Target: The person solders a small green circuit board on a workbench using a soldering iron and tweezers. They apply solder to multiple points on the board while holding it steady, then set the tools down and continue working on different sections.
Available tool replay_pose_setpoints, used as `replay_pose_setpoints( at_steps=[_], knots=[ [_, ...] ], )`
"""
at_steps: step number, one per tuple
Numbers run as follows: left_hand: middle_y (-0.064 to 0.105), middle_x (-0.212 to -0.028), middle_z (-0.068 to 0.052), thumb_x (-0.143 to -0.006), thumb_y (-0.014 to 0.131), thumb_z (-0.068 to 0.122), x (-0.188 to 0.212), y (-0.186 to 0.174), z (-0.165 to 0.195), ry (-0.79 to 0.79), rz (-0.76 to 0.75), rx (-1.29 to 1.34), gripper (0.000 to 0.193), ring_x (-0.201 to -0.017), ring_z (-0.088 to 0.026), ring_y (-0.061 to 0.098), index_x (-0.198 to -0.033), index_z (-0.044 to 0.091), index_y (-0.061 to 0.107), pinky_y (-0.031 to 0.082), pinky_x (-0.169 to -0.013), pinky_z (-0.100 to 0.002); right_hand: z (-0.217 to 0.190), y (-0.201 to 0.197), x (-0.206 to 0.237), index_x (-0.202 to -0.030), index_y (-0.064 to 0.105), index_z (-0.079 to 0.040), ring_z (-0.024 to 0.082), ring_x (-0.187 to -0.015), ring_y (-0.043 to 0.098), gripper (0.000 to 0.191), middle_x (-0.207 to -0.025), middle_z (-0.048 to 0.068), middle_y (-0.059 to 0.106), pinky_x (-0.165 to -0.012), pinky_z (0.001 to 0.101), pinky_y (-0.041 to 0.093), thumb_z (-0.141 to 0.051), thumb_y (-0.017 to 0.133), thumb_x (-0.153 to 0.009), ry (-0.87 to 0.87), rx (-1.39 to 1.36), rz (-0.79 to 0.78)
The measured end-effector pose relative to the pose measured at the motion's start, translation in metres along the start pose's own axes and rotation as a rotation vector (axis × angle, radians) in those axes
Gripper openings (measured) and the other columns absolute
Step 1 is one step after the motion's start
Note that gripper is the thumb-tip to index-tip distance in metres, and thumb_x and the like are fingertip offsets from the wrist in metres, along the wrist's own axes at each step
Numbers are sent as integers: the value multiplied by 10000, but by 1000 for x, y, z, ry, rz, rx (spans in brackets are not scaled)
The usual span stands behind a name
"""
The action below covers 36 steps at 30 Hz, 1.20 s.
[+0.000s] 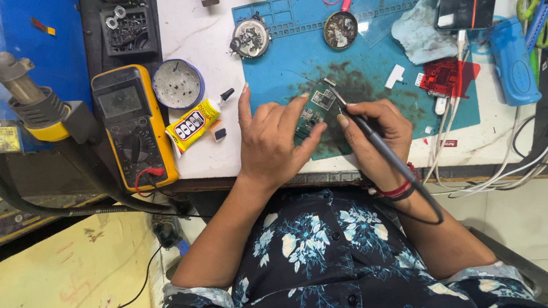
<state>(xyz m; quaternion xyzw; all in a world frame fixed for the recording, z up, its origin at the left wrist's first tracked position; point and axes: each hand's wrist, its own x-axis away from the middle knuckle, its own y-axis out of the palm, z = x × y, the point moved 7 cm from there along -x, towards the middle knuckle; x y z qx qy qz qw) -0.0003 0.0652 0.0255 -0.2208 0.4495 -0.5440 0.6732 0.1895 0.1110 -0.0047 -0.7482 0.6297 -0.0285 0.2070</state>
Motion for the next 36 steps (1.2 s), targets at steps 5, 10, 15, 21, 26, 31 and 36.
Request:
replay_pose_setpoints(
  at_steps=[5, 10, 15, 21, 26, 31, 36],
  knots=[
    [669, -1077, -59, -863, 750, 249, -5, -12, 7, 43, 42, 60, 317, -1055, -230, 623, -1130, 87, 697, 283, -1203, -528, -13, 0, 0, -1166, 683, 18, 90, -819, 677, 193, -927, 93, 723, -741, 218, 529, -122, 703, -1035, 5, -37, -51],
    [668, -1042, -66, -843, 755, 234, -7, -12, 10, 84, 13, 60, 235, -1012, -245, 614, -1023, 87, 721, 362, -1073, -479, -15, 1, 2, -1084, 639, 46, 90, -772, 695, 152, -843, 61, 720, -705, 240, 542, -102, 637, -1053, 36, -129, -81],
    [671, -987, -41, -898, 781, 233, -4, -8, 8, 56, 22, 48, 156, -913, -225, 614, -952, 101, 718, 394, -938, -438, -15, 2, 0, -1020, 625, 47, 102, -761, 657, 106, -827, 74, 696, -692, 250, 519, -58, 635, -1025, 2, -126, -118],
    [668, -956, -34, -876, 779, 229, -3, -10, 7, 47, 35, 68, 162, -880, -214, 626, -962, 106, 718, 391, -925, -426, -14, 3, -2, -965, 638, 32, 91, -693, 614, 91, -773, 61, 671, -632, 249, 472, -53, 668, -976, 5, -60, -122],
    [665, -960, -30, -849, 755, 182, -5, -12, 8, 48, 35, 53, 138, -875, -210, 622, -962, 115, 712, 393, -912, -412, -16, 3, -3, -941, 646, 24, 84, -669, 603, 105, -748, 55, 663, -618, 251, 460, -70, 689, -958, -20, -2, -140],
    [653, -939, -22, -860, 756, 185, -5, -11, 9, 43, 36, 57, 119, -864, -210, 614, -943, 119, 701, 386, -895, -409, -16, 3, -3, -935, 651, 24, 88, -661, 597, 110, -741, 58, 660, -617, 255, 458, -72, 699, -960, -23, -4, -138],
    [649, -928, -14, -870, 756, 179, -6, -11, 8, 45, 40, 56, 100, -858, -210, 610, -922, 125, 691, 383, -877, -408, -16, 3, -3, -933, 656, 23, 90, -654, 596, 106, -737, 57, 660, -607, 255, 454, -71, 701, -950, -6, -3, -139]
  ],
)
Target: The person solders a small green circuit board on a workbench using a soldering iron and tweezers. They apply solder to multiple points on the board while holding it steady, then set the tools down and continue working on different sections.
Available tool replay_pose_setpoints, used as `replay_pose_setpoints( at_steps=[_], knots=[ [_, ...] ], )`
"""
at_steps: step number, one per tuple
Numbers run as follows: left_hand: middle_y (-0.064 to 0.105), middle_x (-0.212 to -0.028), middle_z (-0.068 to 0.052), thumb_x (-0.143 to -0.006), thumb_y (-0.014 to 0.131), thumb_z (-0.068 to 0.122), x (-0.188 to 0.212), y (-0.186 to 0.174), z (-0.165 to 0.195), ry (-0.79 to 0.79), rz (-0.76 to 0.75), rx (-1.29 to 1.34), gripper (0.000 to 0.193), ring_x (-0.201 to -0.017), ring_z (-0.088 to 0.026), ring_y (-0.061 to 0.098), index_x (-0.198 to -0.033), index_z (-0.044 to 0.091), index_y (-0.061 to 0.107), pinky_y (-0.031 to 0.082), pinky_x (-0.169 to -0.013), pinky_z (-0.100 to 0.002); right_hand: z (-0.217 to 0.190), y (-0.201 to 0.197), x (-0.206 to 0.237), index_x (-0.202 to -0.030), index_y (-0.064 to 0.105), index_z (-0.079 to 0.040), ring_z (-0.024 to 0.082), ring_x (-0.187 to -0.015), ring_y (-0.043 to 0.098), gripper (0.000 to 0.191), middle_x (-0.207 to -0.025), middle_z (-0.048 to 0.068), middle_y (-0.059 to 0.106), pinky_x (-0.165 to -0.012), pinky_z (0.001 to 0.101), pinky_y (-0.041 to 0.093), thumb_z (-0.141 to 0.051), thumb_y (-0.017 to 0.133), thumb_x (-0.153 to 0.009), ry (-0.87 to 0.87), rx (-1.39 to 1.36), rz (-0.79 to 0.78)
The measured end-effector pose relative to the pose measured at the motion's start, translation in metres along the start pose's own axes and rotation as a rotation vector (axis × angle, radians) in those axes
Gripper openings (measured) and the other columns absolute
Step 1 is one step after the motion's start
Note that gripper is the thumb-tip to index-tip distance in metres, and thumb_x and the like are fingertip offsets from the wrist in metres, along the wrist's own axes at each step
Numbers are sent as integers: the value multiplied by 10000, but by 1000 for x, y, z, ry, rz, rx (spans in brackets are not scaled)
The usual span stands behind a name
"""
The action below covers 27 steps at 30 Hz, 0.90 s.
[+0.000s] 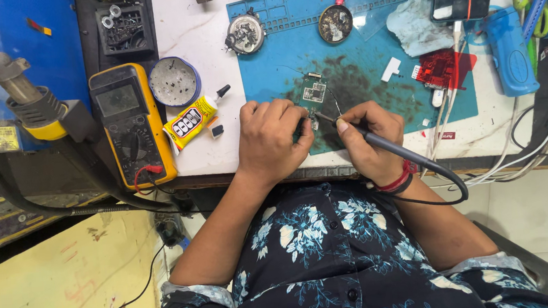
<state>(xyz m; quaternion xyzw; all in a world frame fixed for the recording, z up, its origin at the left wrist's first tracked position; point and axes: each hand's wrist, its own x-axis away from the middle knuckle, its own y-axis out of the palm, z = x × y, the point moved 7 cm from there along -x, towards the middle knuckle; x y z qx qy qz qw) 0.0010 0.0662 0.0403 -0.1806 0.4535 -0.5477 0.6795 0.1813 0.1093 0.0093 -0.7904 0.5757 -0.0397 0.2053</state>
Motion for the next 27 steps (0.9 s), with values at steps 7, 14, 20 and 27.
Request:
replay_pose_setpoints(
  at_steps=[7, 14, 20, 27],
  knots=[
    [649, -923, -15, -866, 762, 180, 1, 1, 0, -16, -1, 3, 104, -858, -212, 613, -919, 125, 692, 390, -878, -412, -1, 0, 0, -926, 662, 23, 97, -651, 601, 107, -734, 62, 660, -607, 260, 458, -72, 707, -941, -11, 27, 5],
    [651, -927, -19, -869, 762, 187, 0, 0, -1, -15, 0, 3, 106, -857, -211, 615, -923, 123, 697, 393, -889, -415, 0, 0, -1, -925, 664, 21, 101, -648, 596, 112, -729, 65, 659, -605, 265, 453, -80, 707, -946, -14, 19, 5],
    [650, -925, -20, -869, 760, 185, 0, 1, -1, -19, -5, 6, 103, -859, -210, 616, -922, 122, 699, 392, -892, -414, -1, -1, 0, -927, 664, 22, 102, -659, 600, 106, -739, 66, 660, -617, 263, 457, -74, 704, -950, -13, 16, 6],
    [651, -929, -21, -881, 760, 184, 1, 0, -2, -20, -9, 9, 103, -853, -207, 614, -933, 117, 701, 392, -893, -409, -3, -1, 0, -943, 665, 25, 97, -683, 617, 109, -771, 66, 676, -631, 256, 462, -75, 705, -951, -24, 9, 10]
  ],
)
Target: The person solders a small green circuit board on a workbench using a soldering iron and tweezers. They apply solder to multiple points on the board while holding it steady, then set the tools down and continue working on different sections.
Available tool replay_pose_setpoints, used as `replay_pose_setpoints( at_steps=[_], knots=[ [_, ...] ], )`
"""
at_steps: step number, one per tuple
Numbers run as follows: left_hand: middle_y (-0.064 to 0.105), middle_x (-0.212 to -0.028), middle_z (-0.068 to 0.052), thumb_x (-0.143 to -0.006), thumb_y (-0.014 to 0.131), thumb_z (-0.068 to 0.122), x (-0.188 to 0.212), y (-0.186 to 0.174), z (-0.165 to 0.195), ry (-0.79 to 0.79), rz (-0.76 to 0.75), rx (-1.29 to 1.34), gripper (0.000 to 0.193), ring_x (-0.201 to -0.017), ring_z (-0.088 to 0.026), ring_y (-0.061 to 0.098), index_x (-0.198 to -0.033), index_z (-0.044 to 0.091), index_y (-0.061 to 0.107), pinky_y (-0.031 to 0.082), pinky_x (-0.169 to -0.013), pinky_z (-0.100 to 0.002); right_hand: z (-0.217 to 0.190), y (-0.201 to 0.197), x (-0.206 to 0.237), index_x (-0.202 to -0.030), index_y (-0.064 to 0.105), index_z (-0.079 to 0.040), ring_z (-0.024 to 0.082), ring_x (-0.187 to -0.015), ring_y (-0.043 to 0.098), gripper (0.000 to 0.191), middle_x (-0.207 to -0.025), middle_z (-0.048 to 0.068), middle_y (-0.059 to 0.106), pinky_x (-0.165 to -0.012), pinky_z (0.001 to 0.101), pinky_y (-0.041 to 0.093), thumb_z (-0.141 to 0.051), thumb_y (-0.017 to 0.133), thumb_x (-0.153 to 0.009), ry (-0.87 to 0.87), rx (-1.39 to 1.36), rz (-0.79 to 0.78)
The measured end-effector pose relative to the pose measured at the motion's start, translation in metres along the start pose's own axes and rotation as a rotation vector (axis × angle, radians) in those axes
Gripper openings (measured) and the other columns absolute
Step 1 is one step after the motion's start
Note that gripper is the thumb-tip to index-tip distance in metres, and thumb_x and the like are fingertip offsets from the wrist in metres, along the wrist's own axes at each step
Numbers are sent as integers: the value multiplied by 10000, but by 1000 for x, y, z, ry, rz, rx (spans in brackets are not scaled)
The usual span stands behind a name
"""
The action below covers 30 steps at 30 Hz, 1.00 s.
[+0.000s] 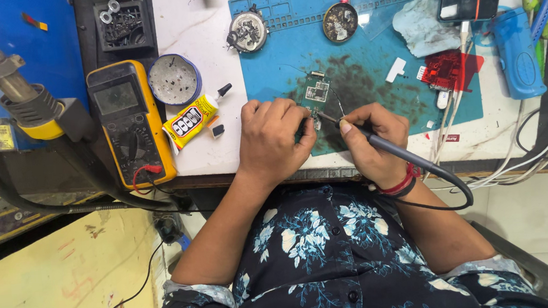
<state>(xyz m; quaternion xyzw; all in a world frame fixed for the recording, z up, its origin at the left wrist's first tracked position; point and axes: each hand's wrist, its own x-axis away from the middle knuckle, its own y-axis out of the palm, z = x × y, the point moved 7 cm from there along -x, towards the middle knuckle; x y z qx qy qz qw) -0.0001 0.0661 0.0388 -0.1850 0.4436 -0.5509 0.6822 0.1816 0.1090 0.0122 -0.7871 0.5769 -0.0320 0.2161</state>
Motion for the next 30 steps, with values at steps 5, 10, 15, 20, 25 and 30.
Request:
replay_pose_setpoints(
  at_steps=[5, 10, 15, 20, 25, 30],
  knots=[
    [651, -929, -23, -873, 760, 187, -1, 0, 1, 1, 5, 5, 103, -856, -209, 617, -919, 120, 698, 390, -896, -414, 2, 0, 0, -931, 671, 25, 91, -645, 588, 110, -729, 57, 657, -603, 257, 443, -77, 709, -945, 25, 10, 3],
    [651, -932, -24, -869, 759, 184, -2, -1, 1, 6, 7, 7, 103, -855, -211, 616, -917, 117, 697, 391, -901, -415, 3, 0, -1, -936, 668, 27, 87, -648, 586, 116, -729, 54, 655, -605, 254, 444, -80, 709, -950, 30, 7, 4],
    [651, -927, -22, -870, 761, 179, -1, -1, 1, 4, 11, 11, 100, -851, -212, 615, -916, 117, 698, 389, -895, -411, 6, 0, 1, -960, 662, 26, 72, -669, 599, 115, -745, 44, 671, -612, 239, 454, -84, 694, -969, 79, -64, 9],
    [652, -924, -23, -864, 765, 178, -1, -1, 1, 4, 12, 13, 100, -847, -211, 615, -905, 120, 695, 390, -900, -413, 1, 1, -1, -956, 674, 30, 69, -668, 594, 117, -749, 44, 668, -618, 238, 457, -78, 717, -962, 21, 15, 17],
    [654, -928, -24, -866, 766, 173, -1, -1, 1, 3, 10, 15, 98, -849, -209, 617, -908, 116, 698, 391, -902, -410, 0, 2, 0, -968, 685, 30, 63, -656, 581, 123, -742, 38, 664, -608, 238, 449, -86, 725, -963, 38, 8, 3],
    [655, -928, -26, -862, 766, 168, -1, -2, 1, 6, 7, 16, 100, -848, -209, 617, -903, 111, 695, 390, -904, -407, -3, 3, -1, -964, 692, 27, 64, -652, 576, 120, -740, 40, 660, -607, 241, 444, -86, 731, -958, -4, 20, -1]
  ],
)
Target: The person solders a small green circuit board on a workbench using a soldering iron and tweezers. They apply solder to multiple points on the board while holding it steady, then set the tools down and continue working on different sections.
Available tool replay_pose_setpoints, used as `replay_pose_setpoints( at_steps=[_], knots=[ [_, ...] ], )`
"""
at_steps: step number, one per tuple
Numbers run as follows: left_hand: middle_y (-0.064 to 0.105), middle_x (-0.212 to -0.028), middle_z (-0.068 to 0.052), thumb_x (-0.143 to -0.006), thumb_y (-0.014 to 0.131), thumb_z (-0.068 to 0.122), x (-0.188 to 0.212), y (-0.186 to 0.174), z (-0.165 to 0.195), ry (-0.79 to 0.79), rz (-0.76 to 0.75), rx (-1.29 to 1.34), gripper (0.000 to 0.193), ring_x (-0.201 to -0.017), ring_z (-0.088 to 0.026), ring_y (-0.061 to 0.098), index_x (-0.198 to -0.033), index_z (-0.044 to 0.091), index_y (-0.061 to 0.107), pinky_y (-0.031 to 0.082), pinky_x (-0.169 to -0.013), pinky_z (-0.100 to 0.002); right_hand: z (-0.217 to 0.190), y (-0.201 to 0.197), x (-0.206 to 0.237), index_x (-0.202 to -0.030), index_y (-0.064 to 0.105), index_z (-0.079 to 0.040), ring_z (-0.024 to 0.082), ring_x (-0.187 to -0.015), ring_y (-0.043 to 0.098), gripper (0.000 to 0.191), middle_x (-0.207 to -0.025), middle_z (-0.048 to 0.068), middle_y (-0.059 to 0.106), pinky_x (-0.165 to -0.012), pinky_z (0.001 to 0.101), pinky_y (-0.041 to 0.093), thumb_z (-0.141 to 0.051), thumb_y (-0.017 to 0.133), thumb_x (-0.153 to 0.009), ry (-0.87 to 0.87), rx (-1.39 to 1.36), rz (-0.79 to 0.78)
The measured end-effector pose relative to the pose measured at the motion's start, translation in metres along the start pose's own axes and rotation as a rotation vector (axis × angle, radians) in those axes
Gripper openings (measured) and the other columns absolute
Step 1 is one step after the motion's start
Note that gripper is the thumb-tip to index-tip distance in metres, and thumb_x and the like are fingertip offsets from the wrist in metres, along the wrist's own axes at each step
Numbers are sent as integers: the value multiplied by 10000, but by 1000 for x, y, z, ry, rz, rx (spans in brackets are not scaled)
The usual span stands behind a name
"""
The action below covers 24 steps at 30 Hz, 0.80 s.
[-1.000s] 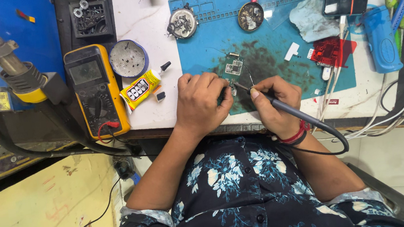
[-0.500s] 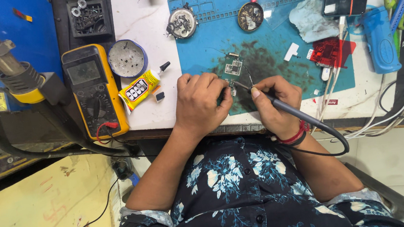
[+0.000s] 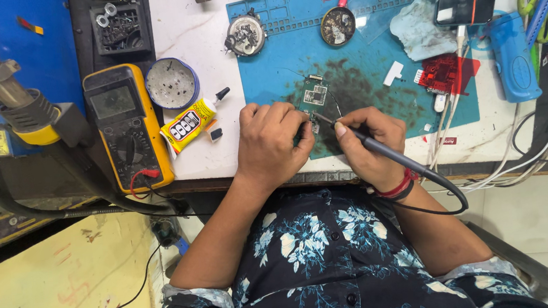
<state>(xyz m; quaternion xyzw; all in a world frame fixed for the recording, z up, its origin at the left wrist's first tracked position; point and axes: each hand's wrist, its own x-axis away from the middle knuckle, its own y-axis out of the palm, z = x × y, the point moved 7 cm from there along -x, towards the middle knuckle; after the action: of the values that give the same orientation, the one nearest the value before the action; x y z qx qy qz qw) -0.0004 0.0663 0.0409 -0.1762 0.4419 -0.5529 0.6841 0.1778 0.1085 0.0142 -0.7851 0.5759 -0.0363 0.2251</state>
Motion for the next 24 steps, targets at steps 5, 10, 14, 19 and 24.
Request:
replay_pose_setpoints(
  at_steps=[5, 10, 14, 19, 24],
  knots=[
    [654, -926, -23, -862, 765, 166, 0, 0, 0, 0, 0, -2, 97, -847, -207, 617, -900, 115, 692, 391, -905, -405, 2, 0, 0, -971, 691, 27, 58, -649, 574, 122, -734, 33, 662, -601, 235, 444, -87, 732, -959, 37, -6, 11],
    [653, -932, -25, -863, 765, 166, 0, 0, 0, 1, 4, -6, 96, -850, -207, 616, -903, 116, 694, 390, -905, -405, 1, 0, -1, -972, 695, 27, 58, -654, 581, 116, -736, 32, 664, -607, 231, 449, -80, 738, -956, 27, 13, 15],
    [653, -933, -26, -862, 763, 164, 1, 1, 0, -1, 4, -5, 96, -854, -208, 616, -908, 114, 696, 391, -905, -407, 1, 0, 0, -974, 695, 25, 51, -660, 579, 111, -744, 28, 666, -607, 228, 449, -77, 735, -961, 34, -3, 10],
    [655, -945, -29, -860, 763, 188, 1, 1, 0, 3, -5, -17, 125, -869, -215, 617, -933, 112, 695, 393, -918, -415, 3, 1, 0, -970, 694, 27, 49, -642, 565, 114, -724, 25, 658, -588, 226, 435, -78, 737, -955, 62, -12, 25],
    [654, -973, -63, -818, 802, 351, 0, -3, 2, 0, 23, -69, 333, -894, -242, 611, -968, 75, 690, 374, -907, -437, -4, 0, -2, -965, 690, 25, 55, -672, 596, 113, -759, 35, 669, -615, 228, 455, -75, 741, -956, -9, 8, 15]
  ],
)
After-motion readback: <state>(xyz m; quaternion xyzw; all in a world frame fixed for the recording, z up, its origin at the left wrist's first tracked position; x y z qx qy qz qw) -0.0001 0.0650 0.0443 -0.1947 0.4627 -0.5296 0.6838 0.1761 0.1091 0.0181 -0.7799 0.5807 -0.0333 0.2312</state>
